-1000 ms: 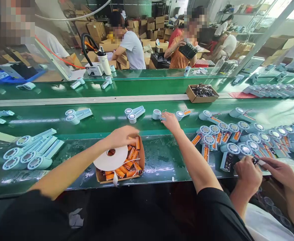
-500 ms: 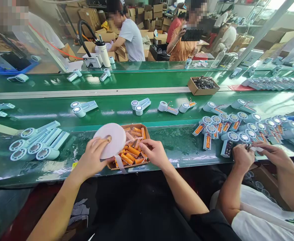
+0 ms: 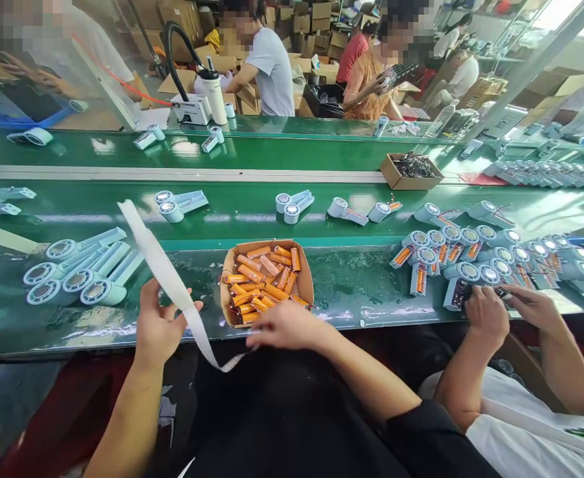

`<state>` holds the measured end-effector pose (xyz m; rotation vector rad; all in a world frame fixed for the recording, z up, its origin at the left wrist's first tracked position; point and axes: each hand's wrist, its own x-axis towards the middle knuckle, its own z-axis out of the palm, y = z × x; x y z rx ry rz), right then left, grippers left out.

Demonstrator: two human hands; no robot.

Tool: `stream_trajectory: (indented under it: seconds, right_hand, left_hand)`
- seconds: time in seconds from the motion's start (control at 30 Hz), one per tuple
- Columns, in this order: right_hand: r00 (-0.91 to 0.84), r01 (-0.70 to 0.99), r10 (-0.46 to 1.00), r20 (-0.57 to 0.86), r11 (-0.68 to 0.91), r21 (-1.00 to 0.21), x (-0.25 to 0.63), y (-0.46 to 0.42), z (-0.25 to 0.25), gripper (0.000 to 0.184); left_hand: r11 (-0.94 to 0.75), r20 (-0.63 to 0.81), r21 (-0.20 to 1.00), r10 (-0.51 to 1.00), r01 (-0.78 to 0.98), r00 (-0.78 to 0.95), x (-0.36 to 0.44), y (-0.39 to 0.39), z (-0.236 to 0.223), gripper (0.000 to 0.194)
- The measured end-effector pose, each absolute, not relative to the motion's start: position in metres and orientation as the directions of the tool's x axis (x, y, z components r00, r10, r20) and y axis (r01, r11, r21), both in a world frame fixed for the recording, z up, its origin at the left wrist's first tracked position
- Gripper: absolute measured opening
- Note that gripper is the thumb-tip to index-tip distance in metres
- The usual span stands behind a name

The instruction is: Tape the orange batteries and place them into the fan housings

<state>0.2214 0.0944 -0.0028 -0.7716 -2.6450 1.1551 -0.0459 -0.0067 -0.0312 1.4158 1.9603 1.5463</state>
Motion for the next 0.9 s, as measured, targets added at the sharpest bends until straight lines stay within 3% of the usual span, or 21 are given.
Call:
stream_trajectory:
  seconds: [0.07,0.17,0.23,0.37,0.53,0.6,0.7,0.77,0.83,0.9]
  right_hand:
    - [-0.720,0.579,0.693,-0.029,0.578,-0.575,0.209,0.120,0.000,0.023]
    - [-0.598,0.746,0.799,-0.060,0.529,-0.404,0.189,0.159,0.006,0.028]
    - [-0.572,0.768,0.811,-0.123,0.477,-0.427,0.185,0.176,0.009,0.024]
    - [-0.540,0.710,0.839,-0.071,0.409,-0.573,0.194,0.186,0.009,0.031]
    - [-0.595,0.766,0.791,-0.146,0.502,-0.401,0.181,0.182,0.003,0.031]
    - [-0.598,0.751,0.789,-0.144,0.488,-0.444,0.178,0.185,0.001,0.032]
    - [-0.557,0.578,0.822,-0.120,0.279,-0.767,0.191,0.190,0.001,0.039]
    - [-0.516,0.261,0.849,-0.115,0.028,-0.965,0.206,0.188,0.002,0.047]
    - [-0.484,-0.063,0.870,-0.094,-0.142,-0.988,0.220,0.180,0.004,0.046]
    - [-0.426,-0.292,0.904,-0.045,-0.184,-0.939,0.227,0.167,0.006,0.036]
  left_hand:
    - [-0.024,0.340,0.829,0.814,0.559,-0.470,-0.037,-0.006,-0.036,0.071]
    - [-0.009,0.358,0.734,0.856,0.679,-0.374,-0.022,-0.002,-0.042,0.070]
    - [-0.021,0.384,0.647,0.873,0.762,-0.301,-0.016,0.000,-0.043,0.070]
    - [-0.056,0.449,0.521,0.867,0.852,-0.217,-0.012,0.004,-0.044,0.072]
    - [-0.103,0.491,0.474,0.855,0.874,-0.165,-0.008,0.009,-0.044,0.074]
    - [-0.114,0.507,0.459,0.848,0.881,-0.154,-0.006,0.010,-0.045,0.075]
    - [-0.143,0.533,0.448,0.835,0.883,-0.136,-0.007,0.006,-0.046,0.074]
    - [-0.153,0.553,0.434,0.823,0.888,-0.129,-0.009,0.002,-0.046,0.074]
    - [-0.147,0.560,0.414,0.819,0.898,-0.124,-0.011,-0.002,-0.046,0.075]
    - [-0.141,0.558,0.391,0.823,0.910,-0.112,-0.011,-0.005,-0.044,0.076]
